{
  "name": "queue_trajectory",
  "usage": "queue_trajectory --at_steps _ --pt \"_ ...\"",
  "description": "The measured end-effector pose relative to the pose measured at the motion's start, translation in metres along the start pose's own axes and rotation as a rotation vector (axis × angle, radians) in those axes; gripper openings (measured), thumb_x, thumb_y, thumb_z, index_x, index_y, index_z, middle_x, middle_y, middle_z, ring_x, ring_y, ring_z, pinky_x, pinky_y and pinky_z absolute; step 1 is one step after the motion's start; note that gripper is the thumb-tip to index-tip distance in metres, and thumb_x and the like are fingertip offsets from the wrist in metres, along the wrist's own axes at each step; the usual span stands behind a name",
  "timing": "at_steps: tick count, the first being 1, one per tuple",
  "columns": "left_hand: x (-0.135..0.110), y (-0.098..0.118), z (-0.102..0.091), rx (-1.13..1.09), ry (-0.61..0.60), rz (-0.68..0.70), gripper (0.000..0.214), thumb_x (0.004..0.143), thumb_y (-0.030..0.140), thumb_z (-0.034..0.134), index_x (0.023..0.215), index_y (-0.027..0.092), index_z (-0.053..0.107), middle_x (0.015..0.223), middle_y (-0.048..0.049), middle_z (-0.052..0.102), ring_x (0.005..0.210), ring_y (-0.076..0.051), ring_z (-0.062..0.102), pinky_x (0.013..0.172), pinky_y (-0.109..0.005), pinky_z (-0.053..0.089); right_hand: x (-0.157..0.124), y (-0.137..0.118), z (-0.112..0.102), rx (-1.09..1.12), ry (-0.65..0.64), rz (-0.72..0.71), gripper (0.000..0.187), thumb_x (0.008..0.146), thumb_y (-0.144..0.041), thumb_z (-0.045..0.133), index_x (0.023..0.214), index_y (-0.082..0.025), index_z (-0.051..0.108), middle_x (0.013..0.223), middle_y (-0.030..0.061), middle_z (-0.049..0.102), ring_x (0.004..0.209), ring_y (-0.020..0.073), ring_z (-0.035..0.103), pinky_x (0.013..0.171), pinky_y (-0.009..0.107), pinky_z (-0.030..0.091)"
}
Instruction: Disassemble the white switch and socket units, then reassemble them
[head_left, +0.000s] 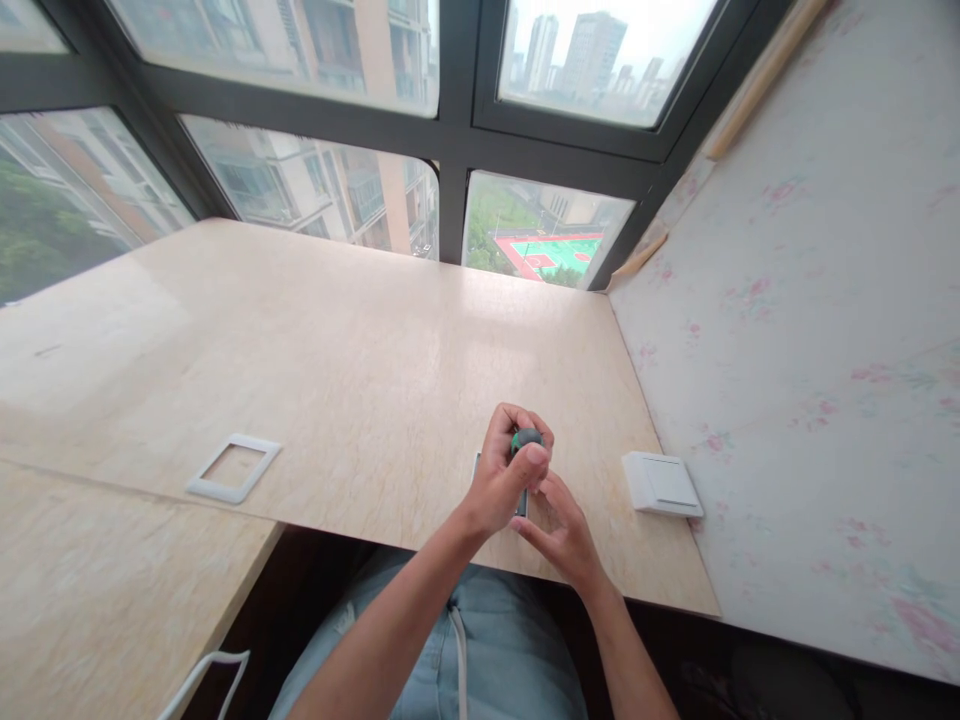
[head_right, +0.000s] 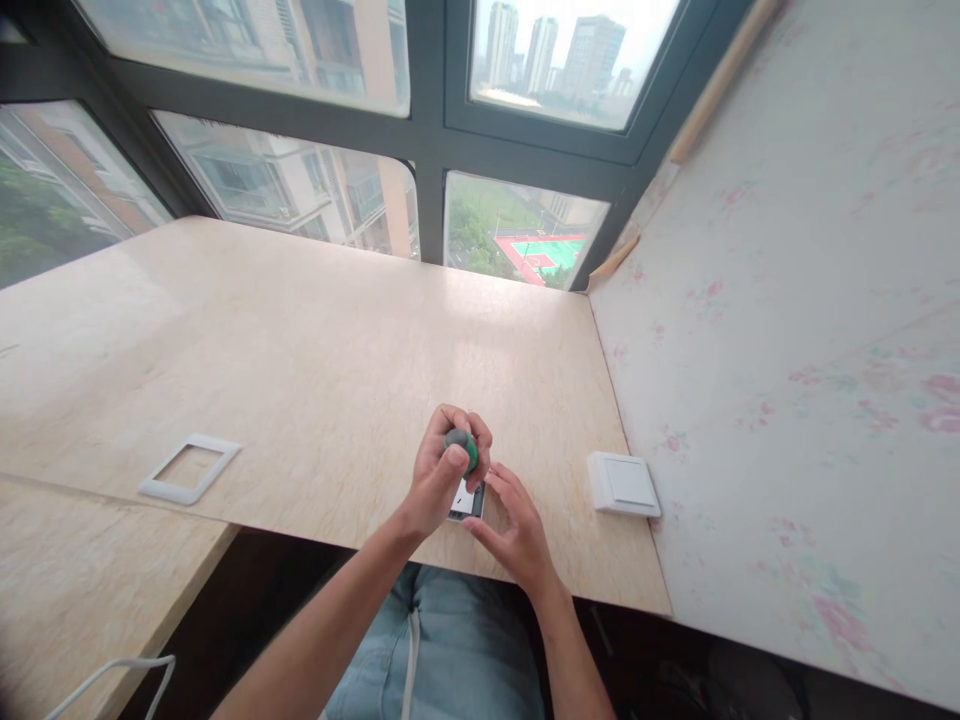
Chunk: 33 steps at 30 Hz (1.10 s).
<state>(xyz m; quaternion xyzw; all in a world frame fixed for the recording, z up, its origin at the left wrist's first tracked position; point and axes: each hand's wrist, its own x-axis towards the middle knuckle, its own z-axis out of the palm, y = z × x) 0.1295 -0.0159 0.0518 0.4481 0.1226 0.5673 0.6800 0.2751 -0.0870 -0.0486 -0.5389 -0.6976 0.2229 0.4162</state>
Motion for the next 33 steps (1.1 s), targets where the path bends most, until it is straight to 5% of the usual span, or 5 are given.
queue_trajectory --at_steps 6,14,18,23,33 --pt "0.005 0.011 0.003 0.103 -0.081 -0.049 0.042 0.096 0.058 0.052 0.094 0.017 0.062 0.086 -0.0054 0.058 0.077 -0.016 0.057 0.07 -0.029 0.047 0.0 0.001 0.001 -0.018 0.027 -0.007 0.051 0.085 -0.041 0.075 0.131 -0.027 0.059 0.137 0.0137 0.061 0.129 0.0337 0.058 0.107 0.056 0.049" --pt "0.015 0.003 -0.008 -0.156 -0.173 -0.021 0.054 0.086 0.076 0.053 0.094 0.023 0.044 0.062 0.005 0.054 0.046 -0.008 0.039 0.043 -0.018 0.031 -0.002 0.006 0.002 -0.008 0.027 -0.009 0.055 0.083 -0.039 0.078 0.133 -0.026 0.059 0.138 0.0144 0.061 0.13 0.0325 0.057 0.108 0.054 0.049" --pt "0.015 0.001 -0.011 -0.08 -0.169 -0.031 0.047 0.08 0.056 0.077 0.092 0.023 0.045 0.072 0.0042 0.057 0.054 -0.007 0.046 0.051 -0.019 0.038 -0.001 0.004 0.002 0.019 0.011 -0.001 0.055 0.083 -0.038 0.078 0.133 -0.027 0.059 0.139 0.0134 0.06 0.132 0.0323 0.055 0.11 0.054 0.047" --pt "0.013 0.013 -0.007 0.129 -0.138 0.005 0.042 0.091 0.058 0.062 0.091 0.017 0.07 0.092 -0.0069 0.061 0.081 -0.015 0.055 0.072 -0.027 0.046 0.0 0.003 0.002 -0.002 0.03 -0.02 0.052 0.083 -0.04 0.078 0.131 -0.027 0.06 0.141 0.0131 0.06 0.132 0.0325 0.055 0.11 0.053 0.047" --pt "0.015 0.006 -0.004 -0.113 -0.144 -0.083 0.05 0.087 0.069 0.059 0.097 0.02 0.053 0.068 0.0012 0.058 0.057 -0.011 0.049 0.053 -0.022 0.037 -0.001 0.003 0.002 -0.018 0.048 -0.018 0.054 0.083 -0.042 0.078 0.131 -0.026 0.061 0.138 0.0148 0.062 0.129 0.0329 0.059 0.106 0.052 0.051"
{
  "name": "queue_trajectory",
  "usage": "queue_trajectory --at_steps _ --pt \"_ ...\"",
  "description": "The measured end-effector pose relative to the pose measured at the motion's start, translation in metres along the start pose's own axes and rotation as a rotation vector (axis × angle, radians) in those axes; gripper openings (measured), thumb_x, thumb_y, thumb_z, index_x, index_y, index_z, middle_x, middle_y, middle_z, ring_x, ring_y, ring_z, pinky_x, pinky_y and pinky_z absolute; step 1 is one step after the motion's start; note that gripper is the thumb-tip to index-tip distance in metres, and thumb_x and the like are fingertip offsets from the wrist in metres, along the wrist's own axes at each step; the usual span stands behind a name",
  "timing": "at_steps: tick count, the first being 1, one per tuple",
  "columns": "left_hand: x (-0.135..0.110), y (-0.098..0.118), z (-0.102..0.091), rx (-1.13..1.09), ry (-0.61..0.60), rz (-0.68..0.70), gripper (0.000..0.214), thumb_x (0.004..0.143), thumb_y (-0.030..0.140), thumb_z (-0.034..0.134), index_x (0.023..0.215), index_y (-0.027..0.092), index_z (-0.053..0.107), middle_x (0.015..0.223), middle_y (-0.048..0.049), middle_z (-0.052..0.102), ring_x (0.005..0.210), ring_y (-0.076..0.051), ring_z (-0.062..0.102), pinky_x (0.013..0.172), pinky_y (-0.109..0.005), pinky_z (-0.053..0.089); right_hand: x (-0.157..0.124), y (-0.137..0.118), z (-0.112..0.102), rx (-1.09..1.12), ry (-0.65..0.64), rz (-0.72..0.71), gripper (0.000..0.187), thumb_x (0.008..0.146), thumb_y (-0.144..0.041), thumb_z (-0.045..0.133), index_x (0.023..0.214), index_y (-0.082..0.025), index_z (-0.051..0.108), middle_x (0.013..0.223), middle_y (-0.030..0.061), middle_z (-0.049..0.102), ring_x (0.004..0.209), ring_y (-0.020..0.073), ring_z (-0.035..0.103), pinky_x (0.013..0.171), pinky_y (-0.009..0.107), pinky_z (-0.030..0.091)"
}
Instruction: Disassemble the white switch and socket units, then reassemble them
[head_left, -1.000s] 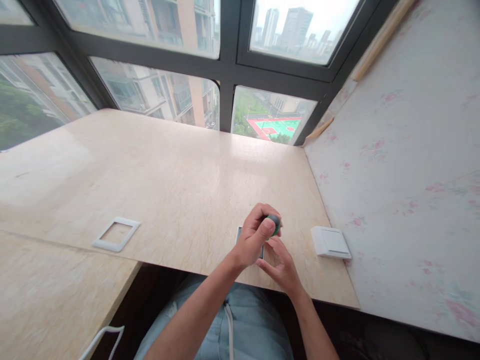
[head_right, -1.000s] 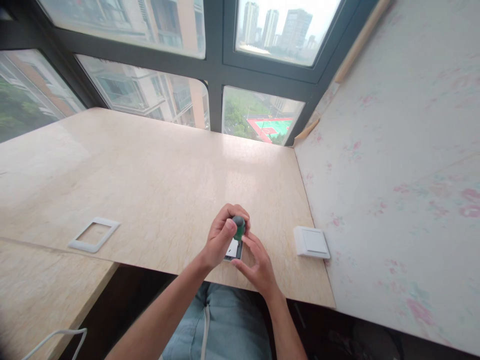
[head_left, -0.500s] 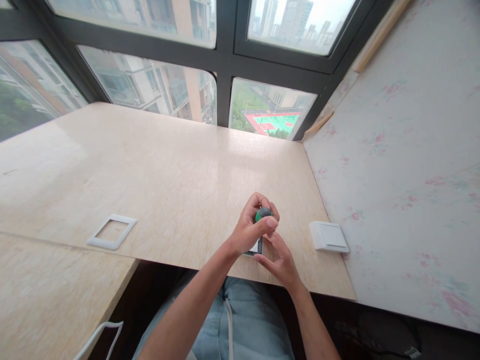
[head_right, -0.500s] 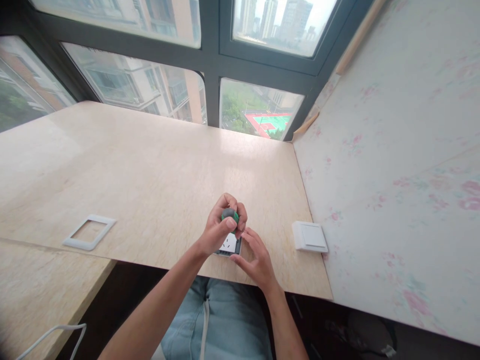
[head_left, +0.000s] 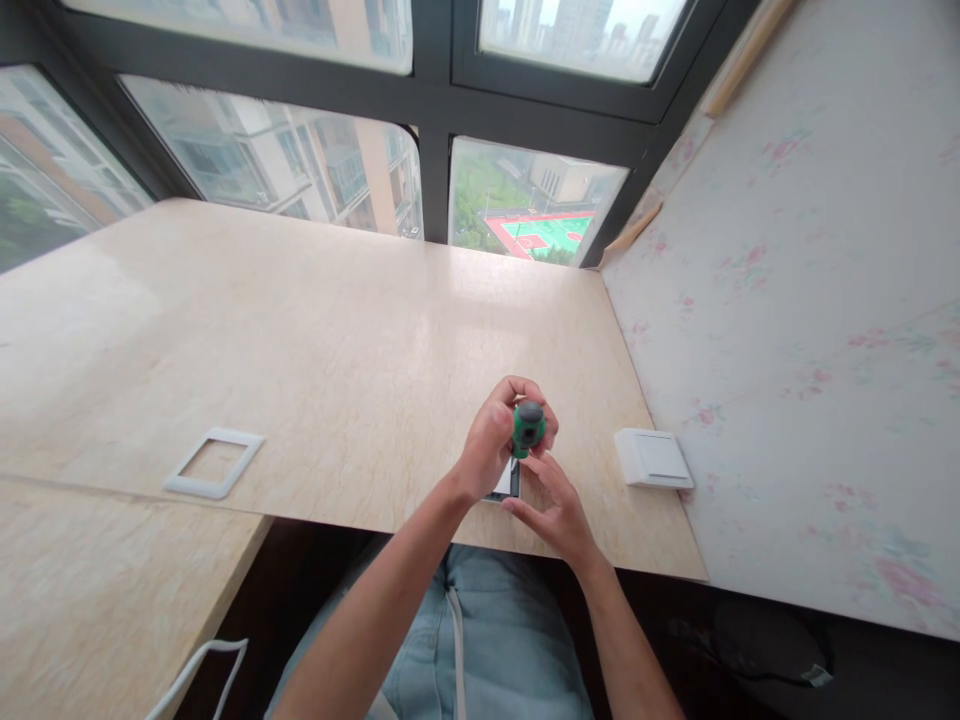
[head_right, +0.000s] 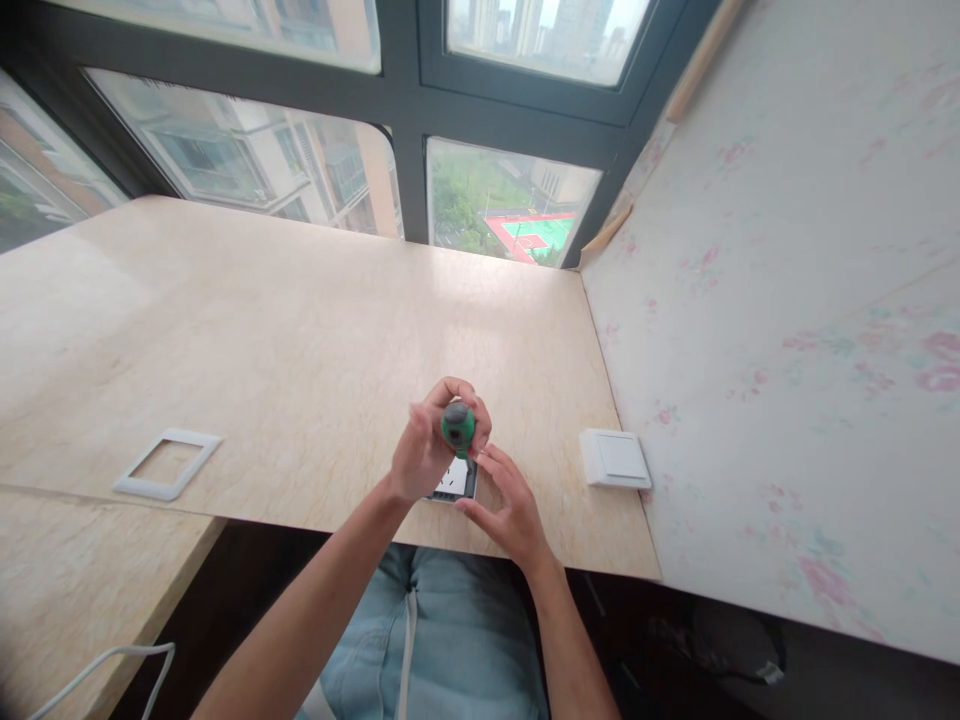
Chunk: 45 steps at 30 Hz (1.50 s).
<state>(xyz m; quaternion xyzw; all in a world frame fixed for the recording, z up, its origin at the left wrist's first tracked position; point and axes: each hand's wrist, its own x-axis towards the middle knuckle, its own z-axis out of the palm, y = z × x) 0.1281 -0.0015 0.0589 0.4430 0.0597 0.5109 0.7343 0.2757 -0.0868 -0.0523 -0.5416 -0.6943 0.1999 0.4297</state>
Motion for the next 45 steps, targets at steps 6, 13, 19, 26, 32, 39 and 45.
queue_trajectory --at_steps 6,13,19,26,32,39,45 --pt "0.003 -0.004 0.0 0.11 0.072 0.073 0.04 0.07 0.033 0.089 0.086 0.021 0.054 0.089 0.001 0.058 0.072 -0.01 0.054 0.064 -0.023 0.044 0.001 -0.002 -0.001 0.034 -0.034 0.022 0.055 0.084 -0.041 0.077 0.134 -0.026 0.059 0.141 0.0139 0.06 0.134 0.0323 0.054 0.111 0.054 0.046" --pt "-0.004 0.004 0.0 0.206 0.014 -0.045 0.04 0.096 0.051 0.057 0.11 0.017 0.071 0.09 -0.0066 0.063 0.08 -0.015 0.057 0.072 -0.028 0.046 0.0 -0.001 0.0 0.003 -0.003 -0.006 0.054 0.085 -0.042 0.076 0.134 -0.028 0.059 0.142 0.0118 0.059 0.135 0.0323 0.054 0.111 0.053 0.047" --pt "-0.005 -0.01 0.003 0.042 0.032 0.015 0.045 0.097 0.06 0.047 0.11 0.018 0.056 0.077 -0.0018 0.061 0.06 -0.01 0.05 0.057 -0.024 0.042 0.001 -0.001 0.0 0.006 -0.014 0.003 0.054 0.085 -0.044 0.076 0.133 -0.027 0.06 0.137 0.0124 0.063 0.132 0.0323 0.056 0.109 0.052 0.048" --pt "-0.004 -0.015 0.003 0.152 0.116 0.111 0.042 0.075 0.035 0.085 0.094 0.023 0.05 0.091 0.0021 0.054 0.069 -0.008 0.051 0.061 -0.021 0.042 0.003 -0.006 -0.002 0.06 -0.055 0.043 0.062 0.085 -0.042 0.076 0.141 -0.028 0.053 0.144 0.0127 0.058 0.136 0.0323 0.052 0.112 0.054 0.044" --pt "-0.007 -0.005 -0.002 0.187 0.055 0.021 0.04 0.09 0.055 0.065 0.104 0.017 0.068 0.096 -0.007 0.061 0.083 -0.017 0.057 0.075 -0.03 0.048 0.001 -0.003 0.0 0.036 -0.02 0.022 0.054 0.084 -0.043 0.076 0.133 -0.028 0.06 0.142 0.0122 0.059 0.135 0.0333 0.053 0.111 0.056 0.045" --pt "-0.005 -0.011 0.001 0.055 0.13 0.049 0.049 0.088 0.061 0.064 0.112 0.021 0.05 0.086 -0.0004 0.061 0.061 -0.009 0.053 0.057 -0.023 0.043 0.002 -0.003 -0.001 0.065 -0.007 0.047 0.066 0.083 -0.046 0.077 0.141 -0.026 0.053 0.141 0.0139 0.06 0.132 0.0326 0.056 0.111 0.053 0.046" --pt "-0.002 -0.017 -0.002 0.102 0.26 0.081 0.048 0.076 0.037 0.084 0.096 0.024 0.043 0.093 0.0047 0.059 0.063 -0.007 0.059 0.058 -0.021 0.048 0.0 -0.003 0.0 0.086 -0.021 0.091 0.073 0.082 -0.046 0.078 0.144 -0.025 0.046 0.139 0.0146 0.06 0.127 0.0316 0.06 0.109 0.051 0.048"
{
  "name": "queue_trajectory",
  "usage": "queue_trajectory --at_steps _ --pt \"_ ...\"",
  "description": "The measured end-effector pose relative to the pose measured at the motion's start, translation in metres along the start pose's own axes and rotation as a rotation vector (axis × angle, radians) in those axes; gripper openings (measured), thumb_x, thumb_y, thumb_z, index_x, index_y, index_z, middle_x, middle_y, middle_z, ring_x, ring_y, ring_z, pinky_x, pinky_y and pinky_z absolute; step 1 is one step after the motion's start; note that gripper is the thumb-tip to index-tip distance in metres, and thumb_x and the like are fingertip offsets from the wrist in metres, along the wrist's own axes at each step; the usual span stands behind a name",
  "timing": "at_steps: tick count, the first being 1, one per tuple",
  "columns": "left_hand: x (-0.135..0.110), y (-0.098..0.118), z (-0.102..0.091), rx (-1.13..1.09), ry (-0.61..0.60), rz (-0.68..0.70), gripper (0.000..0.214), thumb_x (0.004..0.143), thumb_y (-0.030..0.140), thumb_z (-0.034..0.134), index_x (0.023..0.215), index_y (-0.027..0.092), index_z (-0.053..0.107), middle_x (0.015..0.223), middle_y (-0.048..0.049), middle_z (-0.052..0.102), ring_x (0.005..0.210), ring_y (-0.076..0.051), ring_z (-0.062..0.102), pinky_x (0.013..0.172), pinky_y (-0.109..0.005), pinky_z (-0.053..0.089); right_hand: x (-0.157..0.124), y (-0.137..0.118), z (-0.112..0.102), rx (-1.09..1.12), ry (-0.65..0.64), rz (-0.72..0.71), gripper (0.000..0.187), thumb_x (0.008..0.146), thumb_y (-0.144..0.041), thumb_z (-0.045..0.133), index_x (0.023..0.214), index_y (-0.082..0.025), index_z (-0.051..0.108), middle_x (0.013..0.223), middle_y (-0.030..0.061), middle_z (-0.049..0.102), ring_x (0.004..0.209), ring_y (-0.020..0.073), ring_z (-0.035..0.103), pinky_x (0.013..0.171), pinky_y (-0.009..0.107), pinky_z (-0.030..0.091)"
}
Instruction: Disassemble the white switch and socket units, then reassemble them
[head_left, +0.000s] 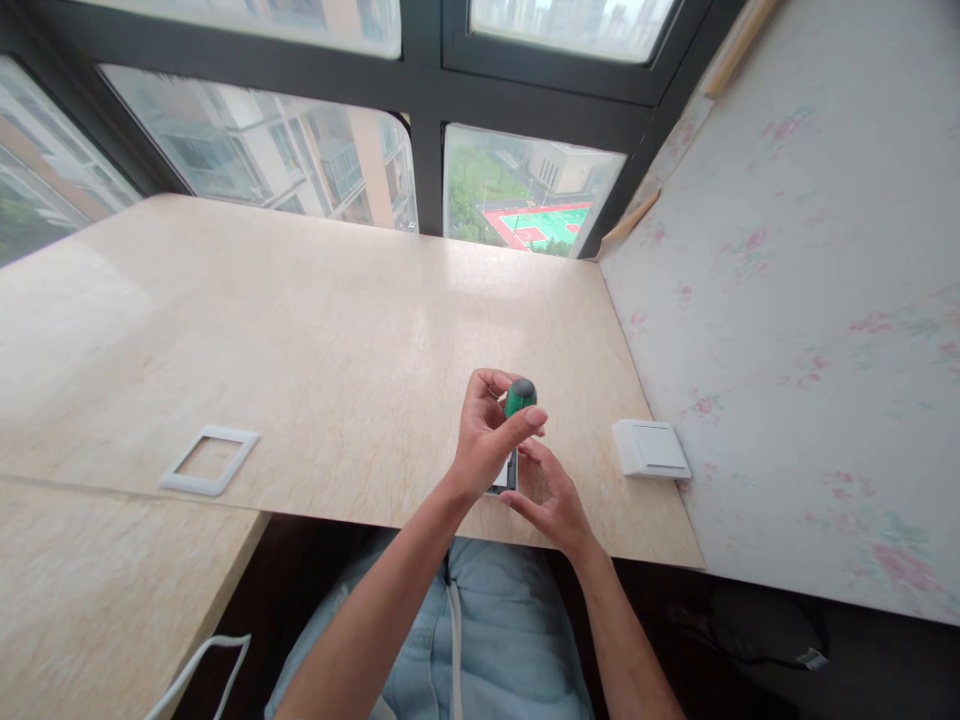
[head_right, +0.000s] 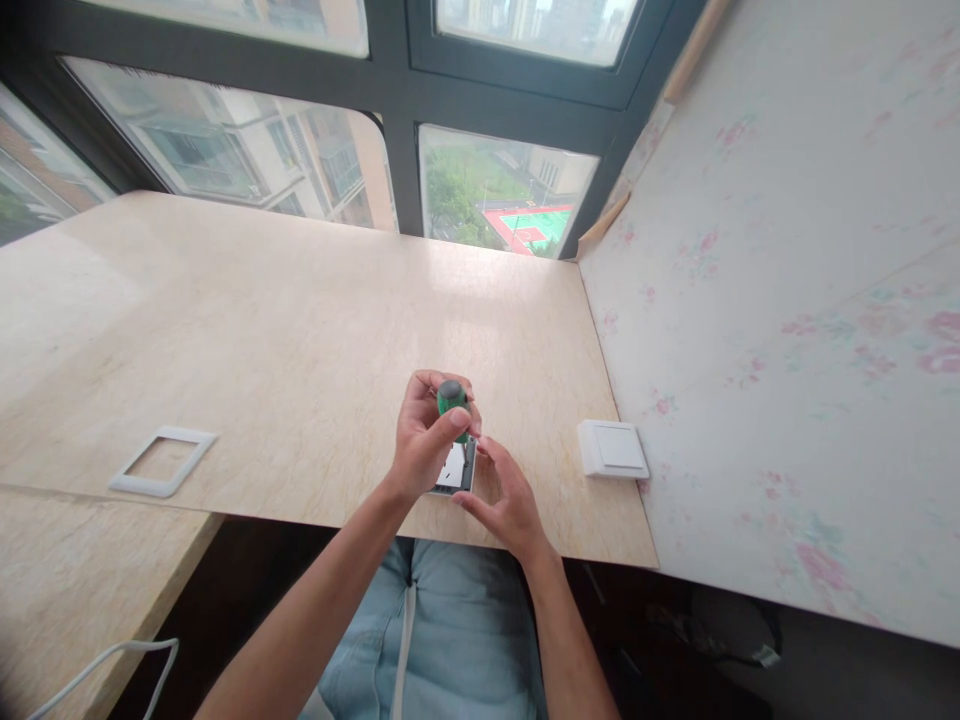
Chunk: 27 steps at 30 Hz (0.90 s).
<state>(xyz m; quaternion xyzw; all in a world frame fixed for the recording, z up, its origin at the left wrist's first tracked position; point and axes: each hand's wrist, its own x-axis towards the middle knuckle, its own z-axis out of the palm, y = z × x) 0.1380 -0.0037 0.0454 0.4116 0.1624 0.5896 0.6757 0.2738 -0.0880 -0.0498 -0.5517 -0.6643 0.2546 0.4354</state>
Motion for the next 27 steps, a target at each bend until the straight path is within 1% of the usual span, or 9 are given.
queue_trajectory --at_steps 2,5,9,12,14,17,19,23,27 --pt "0.0 0.001 -0.003 0.017 -0.007 0.023 0.041 0.077 0.039 0.084 0.096 0.022 0.052 0.092 0.0023 0.061 0.072 -0.01 0.062 0.065 -0.023 0.05 0.0 0.001 0.0 0.007 -0.005 0.003 0.074 0.082 -0.047 0.078 0.145 -0.026 0.045 0.139 0.0147 0.06 0.126 0.0316 0.06 0.108 0.051 0.049" --pt "-0.001 0.003 -0.006 0.026 -0.086 -0.015 0.035 0.09 0.05 0.068 0.1 0.018 0.065 0.087 -0.0035 0.065 0.078 -0.014 0.063 0.071 -0.027 0.051 -0.001 0.002 0.0 0.009 -0.01 0.003 0.074 0.082 -0.046 0.078 0.146 -0.027 0.045 0.141 0.0142 0.059 0.127 0.0316 0.06 0.109 0.052 0.048" --pt "-0.002 0.007 -0.004 -0.038 -0.155 -0.119 0.047 0.096 0.059 0.051 0.102 0.015 0.067 0.076 -0.0047 0.064 0.064 -0.014 0.057 0.059 -0.027 0.047 -0.001 0.004 0.001 -0.01 0.002 0.011 0.072 0.081 -0.048 0.078 0.143 -0.027 0.048 0.138 0.014 0.06 0.126 0.0324 0.06 0.108 0.053 0.048" --pt "-0.002 0.005 0.0 -0.088 -0.157 -0.093 0.054 0.093 0.069 0.047 0.106 0.018 0.061 0.072 -0.0009 0.061 0.053 -0.01 0.048 0.049 -0.023 0.039 -0.002 0.003 0.001 -0.02 0.008 0.025 0.071 0.08 -0.049 0.078 0.141 -0.026 0.049 0.135 0.0139 0.062 0.124 0.0328 0.061 0.107 0.052 0.049" --pt "-0.002 0.002 0.0 -0.105 -0.156 -0.041 0.051 0.088 0.069 0.058 0.105 0.022 0.055 0.077 0.0013 0.06 0.051 -0.008 0.046 0.048 -0.021 0.037 -0.002 0.003 0.0 -0.024 0.005 0.032 0.071 0.08 -0.05 0.079 0.14 -0.026 0.05 0.135 0.0138 0.063 0.125 0.0332 0.061 0.107 0.053 0.049" --pt "-0.002 -0.004 -0.002 -0.066 -0.151 -0.003 0.042 0.079 0.048 0.08 0.098 0.024 0.051 0.086 0.0037 0.058 0.053 -0.005 0.048 0.05 -0.019 0.038 -0.001 0.001 -0.001 -0.026 -0.008 0.045 0.07 0.079 -0.05 0.079 0.139 -0.026 0.051 0.135 0.0136 0.063 0.126 0.0334 0.06 0.108 0.054 0.048" --pt "-0.002 -0.004 -0.004 -0.016 -0.156 -0.003 0.039 0.077 0.042 0.083 0.094 0.022 0.054 0.086 0.0028 0.058 0.06 -0.007 0.052 0.055 -0.02 0.042 0.0 0.0 -0.001 -0.02 -0.016 0.044 0.07 0.08 -0.049 0.079 0.139 -0.026 0.05 0.135 0.0136 0.062 0.126 0.033 0.06 0.107 0.053 0.049" --pt "-0.001 0.005 -0.004 0.032 -0.219 -0.076 0.041 0.087 0.057 0.068 0.095 0.017 0.064 0.086 -0.0035 0.061 0.073 -0.014 0.058 0.067 -0.027 0.047 0.001 -0.002 -0.002 -0.009 -0.019 0.017 0.068 0.082 -0.047 0.077 0.141 -0.026 0.049 0.137 0.0136 0.062 0.126 0.0324 0.06 0.107 0.052 0.048" --pt "0.004 0.014 0.0 0.059 -0.267 -0.193 0.056 0.095 0.066 0.045 0.096 0.014 0.065 0.071 -0.0023 0.056 0.064 -0.014 0.052 0.062 -0.028 0.043 0.001 -0.001 -0.001 -0.023 -0.013 0.005 0.067 0.083 -0.048 0.076 0.141 -0.027 0.05 0.135 0.0128 0.063 0.124 0.0327 0.061 0.107 0.052 0.049"
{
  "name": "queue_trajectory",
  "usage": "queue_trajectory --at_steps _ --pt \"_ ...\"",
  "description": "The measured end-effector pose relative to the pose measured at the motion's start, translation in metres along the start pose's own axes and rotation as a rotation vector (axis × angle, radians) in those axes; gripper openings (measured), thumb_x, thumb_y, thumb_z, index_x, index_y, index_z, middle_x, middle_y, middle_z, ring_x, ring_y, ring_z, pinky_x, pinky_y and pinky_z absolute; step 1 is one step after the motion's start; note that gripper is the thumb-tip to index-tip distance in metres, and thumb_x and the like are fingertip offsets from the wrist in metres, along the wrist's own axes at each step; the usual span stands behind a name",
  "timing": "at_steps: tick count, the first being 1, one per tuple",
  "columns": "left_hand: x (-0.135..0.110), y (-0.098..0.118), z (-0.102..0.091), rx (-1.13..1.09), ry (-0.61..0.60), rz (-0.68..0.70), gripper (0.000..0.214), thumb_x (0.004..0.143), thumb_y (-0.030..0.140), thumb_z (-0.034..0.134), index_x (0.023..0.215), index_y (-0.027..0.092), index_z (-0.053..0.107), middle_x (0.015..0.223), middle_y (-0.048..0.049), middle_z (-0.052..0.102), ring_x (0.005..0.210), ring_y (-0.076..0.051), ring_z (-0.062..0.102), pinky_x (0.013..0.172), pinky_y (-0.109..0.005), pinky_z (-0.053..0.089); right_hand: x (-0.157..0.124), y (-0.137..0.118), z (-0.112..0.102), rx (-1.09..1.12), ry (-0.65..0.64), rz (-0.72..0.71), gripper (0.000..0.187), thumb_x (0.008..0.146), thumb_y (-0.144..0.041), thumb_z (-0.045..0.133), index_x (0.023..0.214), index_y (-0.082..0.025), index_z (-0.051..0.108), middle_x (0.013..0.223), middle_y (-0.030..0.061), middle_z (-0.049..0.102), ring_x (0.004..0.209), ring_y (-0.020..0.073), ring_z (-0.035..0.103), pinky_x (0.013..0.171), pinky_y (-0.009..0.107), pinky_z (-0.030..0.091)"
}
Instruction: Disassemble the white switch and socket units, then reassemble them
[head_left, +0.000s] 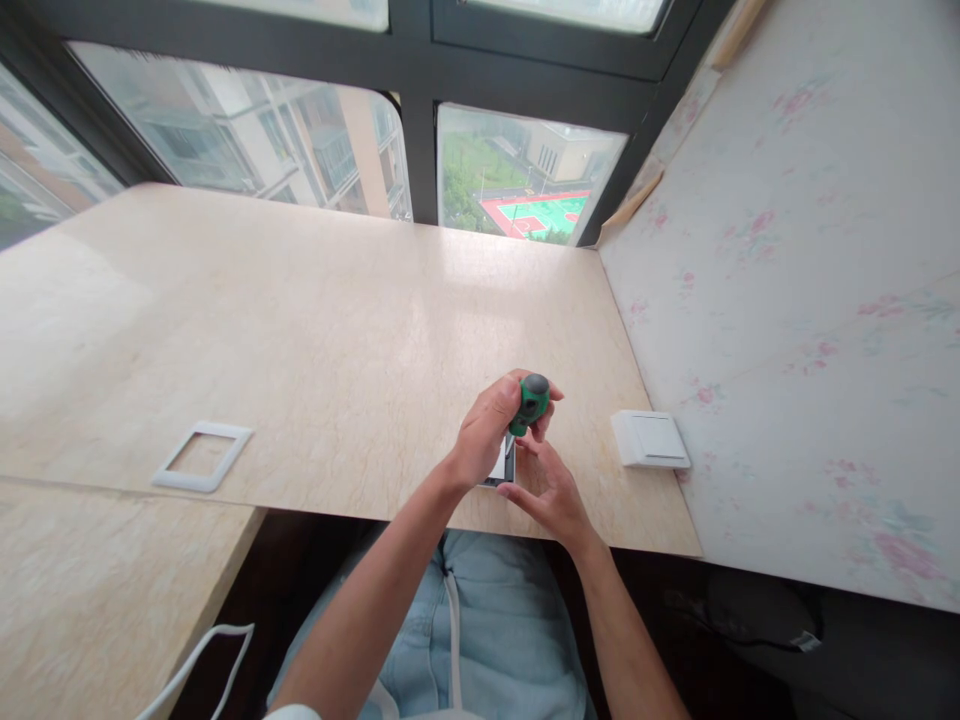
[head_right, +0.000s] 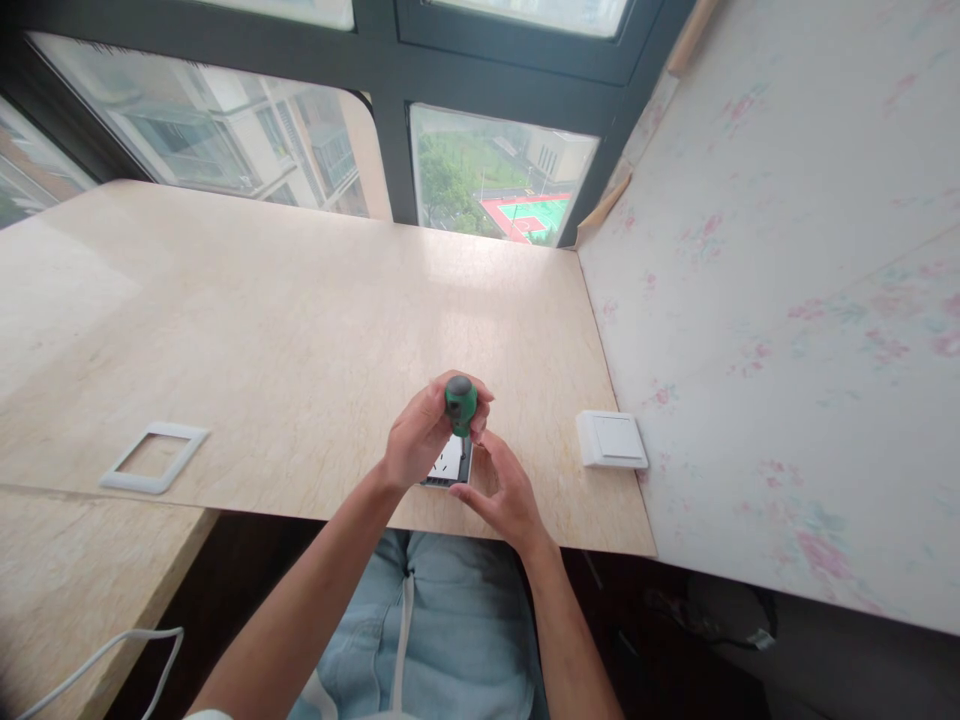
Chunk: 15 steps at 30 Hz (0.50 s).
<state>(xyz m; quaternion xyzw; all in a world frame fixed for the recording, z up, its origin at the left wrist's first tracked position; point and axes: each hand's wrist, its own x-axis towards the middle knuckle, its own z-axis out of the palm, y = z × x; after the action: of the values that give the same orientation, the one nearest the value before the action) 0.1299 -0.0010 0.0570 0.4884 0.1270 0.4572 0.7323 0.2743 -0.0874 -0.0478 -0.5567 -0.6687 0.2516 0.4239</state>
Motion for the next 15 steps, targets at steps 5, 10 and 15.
queue_trajectory --at_steps 5,10,15 --pt "0.001 -0.012 -0.002 -0.034 -0.003 0.065 0.057 0.087 0.076 0.05 0.102 0.021 0.051 0.062 0.0051 0.049 0.052 -0.01 0.04 0.051 -0.023 0.033 -0.001 0.001 0.0 0.009 0.003 0.014 0.067 0.081 -0.048 0.078 0.139 -0.027 0.051 0.134 0.013 0.063 0.125 0.0326 0.061 0.107 0.052 0.049" --pt "0.0 -0.018 -0.005 -0.048 0.046 0.119 0.044 0.083 0.052 0.075 0.096 0.024 0.044 0.073 0.0054 0.054 0.057 -0.007 0.044 0.054 -0.021 0.035 -0.001 0.002 0.0 0.02 -0.006 0.022 0.068 0.081 -0.048 0.078 0.138 -0.026 0.051 0.137 0.0136 0.061 0.127 0.0329 0.059 0.109 0.053 0.047" --pt "0.001 -0.006 -0.006 0.035 0.076 0.111 0.044 0.089 0.06 0.064 0.095 0.017 0.065 0.087 -0.0045 0.062 0.076 -0.014 0.056 0.068 -0.027 0.046 -0.001 0.001 0.0 0.026 -0.003 0.009 0.069 0.082 -0.047 0.078 0.141 -0.027 0.048 0.139 0.0133 0.059 0.127 0.0317 0.059 0.109 0.052 0.047"
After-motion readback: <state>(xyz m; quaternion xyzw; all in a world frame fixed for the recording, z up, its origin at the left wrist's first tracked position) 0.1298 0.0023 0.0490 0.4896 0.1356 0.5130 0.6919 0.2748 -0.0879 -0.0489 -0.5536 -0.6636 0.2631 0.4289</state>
